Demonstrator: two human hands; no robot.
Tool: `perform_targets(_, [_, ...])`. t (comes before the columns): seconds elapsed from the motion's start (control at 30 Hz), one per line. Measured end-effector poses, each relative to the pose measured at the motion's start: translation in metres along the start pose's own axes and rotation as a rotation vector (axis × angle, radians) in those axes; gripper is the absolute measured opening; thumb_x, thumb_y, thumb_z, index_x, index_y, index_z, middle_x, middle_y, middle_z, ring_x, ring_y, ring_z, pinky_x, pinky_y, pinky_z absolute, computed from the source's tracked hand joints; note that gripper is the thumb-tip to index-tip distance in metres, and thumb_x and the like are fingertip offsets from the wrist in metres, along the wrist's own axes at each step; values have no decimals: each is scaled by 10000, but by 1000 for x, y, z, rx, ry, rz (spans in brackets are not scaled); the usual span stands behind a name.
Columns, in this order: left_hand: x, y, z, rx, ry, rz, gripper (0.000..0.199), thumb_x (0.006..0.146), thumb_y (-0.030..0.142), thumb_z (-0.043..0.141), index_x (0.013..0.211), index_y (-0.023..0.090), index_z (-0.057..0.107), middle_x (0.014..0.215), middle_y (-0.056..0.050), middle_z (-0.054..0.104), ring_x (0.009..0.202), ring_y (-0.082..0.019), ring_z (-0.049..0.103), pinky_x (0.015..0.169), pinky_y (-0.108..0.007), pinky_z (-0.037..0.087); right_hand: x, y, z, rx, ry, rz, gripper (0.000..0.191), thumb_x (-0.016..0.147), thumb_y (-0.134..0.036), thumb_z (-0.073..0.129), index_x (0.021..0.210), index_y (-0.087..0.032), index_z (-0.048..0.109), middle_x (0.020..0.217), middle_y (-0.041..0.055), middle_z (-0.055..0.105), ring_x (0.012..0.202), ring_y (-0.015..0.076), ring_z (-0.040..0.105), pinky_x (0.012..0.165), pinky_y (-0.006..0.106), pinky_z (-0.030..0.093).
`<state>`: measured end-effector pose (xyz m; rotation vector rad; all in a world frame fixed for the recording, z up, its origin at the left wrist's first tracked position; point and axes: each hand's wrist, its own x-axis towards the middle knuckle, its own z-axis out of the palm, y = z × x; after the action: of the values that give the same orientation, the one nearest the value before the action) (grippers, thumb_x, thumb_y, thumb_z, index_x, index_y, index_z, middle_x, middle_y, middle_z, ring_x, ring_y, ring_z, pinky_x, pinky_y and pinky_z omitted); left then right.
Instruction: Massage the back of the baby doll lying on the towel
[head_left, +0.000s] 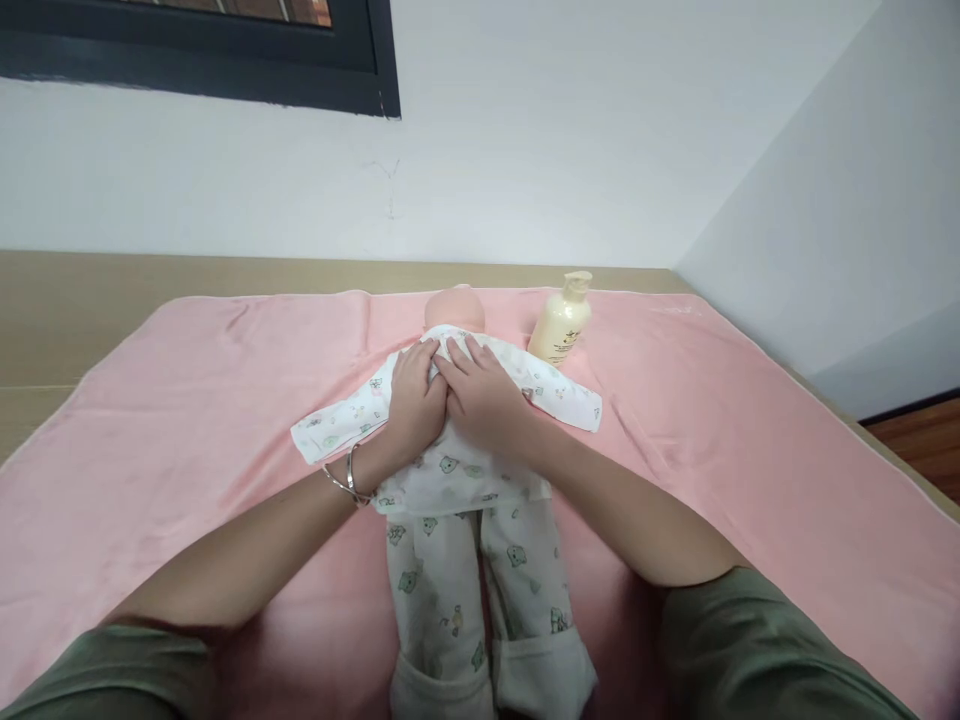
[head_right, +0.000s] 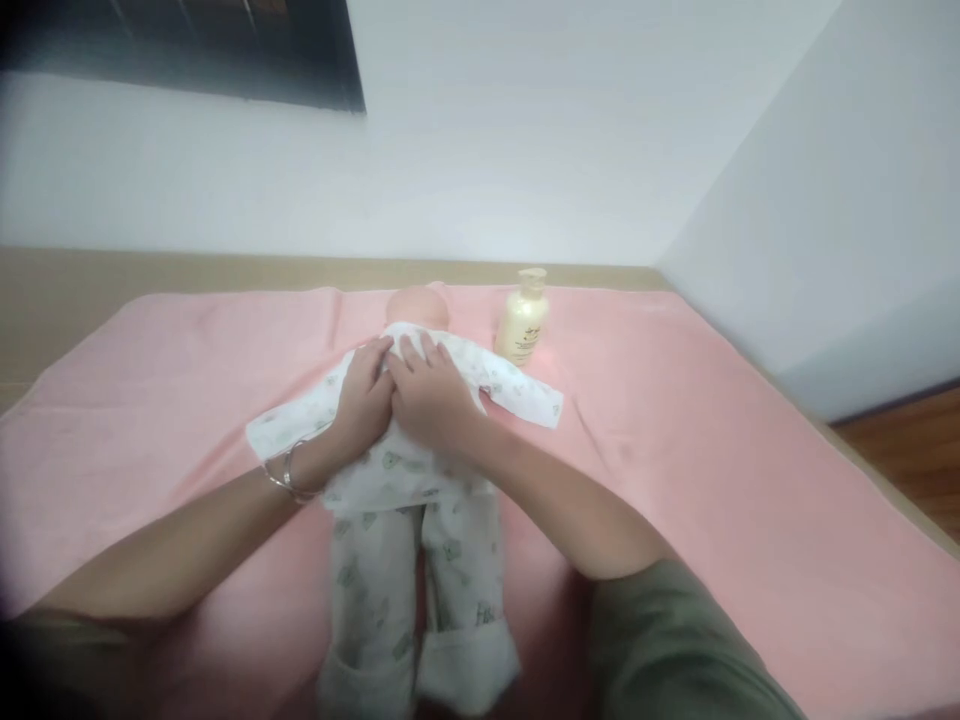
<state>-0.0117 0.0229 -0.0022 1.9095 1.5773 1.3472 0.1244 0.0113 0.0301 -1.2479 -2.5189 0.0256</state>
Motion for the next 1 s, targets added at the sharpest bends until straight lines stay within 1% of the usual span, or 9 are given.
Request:
perform_targets(0.13, [-2, -1, 3, 31, 42, -6, 477, 865, 297, 436, 1301, 155, 568, 1352, -149, 621, 1300, -301, 537, 1168, -530, 385, 18, 35, -6, 123, -77, -8, 519, 1025, -267, 316, 1526, -207, 440, 1661, 97, 319, 1546, 348, 246, 1220, 605, 258])
perform_targets(0.23, [-3, -2, 4, 40, 39, -1, 505, 842, 303, 462, 1312, 148, 563, 1366, -154, 614, 1321, -314, 523, 1186, -552, 360, 23, 48, -7, 136, -55, 115, 550, 1030, -333, 322, 1540, -142, 404, 1659, 135, 310, 1529, 359, 281, 1211, 580, 289])
perform_targets(0.37, [-5, -4, 4, 10, 48, -40, 508, 858, 307, 449, 1326, 144, 558, 1395, -154, 597, 1336, -312, 513, 1192, -546, 359, 12, 28, -2, 12, -1, 251, 576, 1025, -304, 319, 1517, -14, 396, 1569, 265, 416, 1467, 406, 380, 1186, 575, 317])
perform_targets(0.43, [-5, -4, 3, -1, 56, -60, 493, 867, 304, 447, 1323, 154, 561, 1403, -149, 592, 1339, -310, 511, 1186, -544, 369, 5, 12, 1, -47, 55, 217, 568, 1014, -262, 327, 1493, 33, 408, 1545, 315, 418, 1470, 418, 369, 1190, 579, 303])
perform_targets(0.5, [-5, -4, 3, -5, 57, -63, 473, 875, 297, 443, 1314, 172, 568, 1388, -137, 601, 1326, -306, 521, 1176, -541, 382, 2, 3, 3, -45, 82, 112, 544, 998, -223, 345, 1484, 2, 441, 1574, 282, 397, 1500, 405, 320, 1210, 576, 274])
perform_targets(0.6, [-5, -4, 4, -1, 68, -38, 461, 871, 285, 443, 1301, 183, 575, 1343, -125, 626, 1289, -299, 543, 1159, -531, 402, 6, 12, 3, 56, 31, 2, 528, 983, -198, 354, 1488, -118, 484, 1617, 160, 391, 1532, 360, 270, 1235, 578, 236])
perform_targets(0.67, [-5, -4, 4, 8, 78, -19, 468, 858, 284, 456, 1296, 172, 578, 1331, -130, 632, 1280, -304, 546, 1157, -535, 402, 13, 28, 1, 131, -10, 39, 540, 994, -246, 356, 1512, -131, 453, 1633, 135, 369, 1538, 343, 262, 1242, 565, 233])
perform_targets(0.83, [-6, -4, 5, 15, 64, -9, 491, 855, 297, 461, 1309, 147, 572, 1344, -147, 624, 1293, -319, 532, 1168, -550, 382, 24, 57, -3, 165, -46, 278, 650, 1025, -427, 326, 1548, -42, 355, 1624, 202, 353, 1518, 343, 317, 1248, 521, 240])
perform_targets(1.0, [-6, -2, 4, 21, 61, -31, 496, 850, 288, 461, 1312, 145, 571, 1353, -153, 618, 1293, -323, 532, 1161, -550, 391, 15, 32, -3, -9, -13, 326, 596, 1027, -325, 297, 1481, 44, 415, 1538, 284, 451, 1461, 379, 403, 1214, 549, 281])
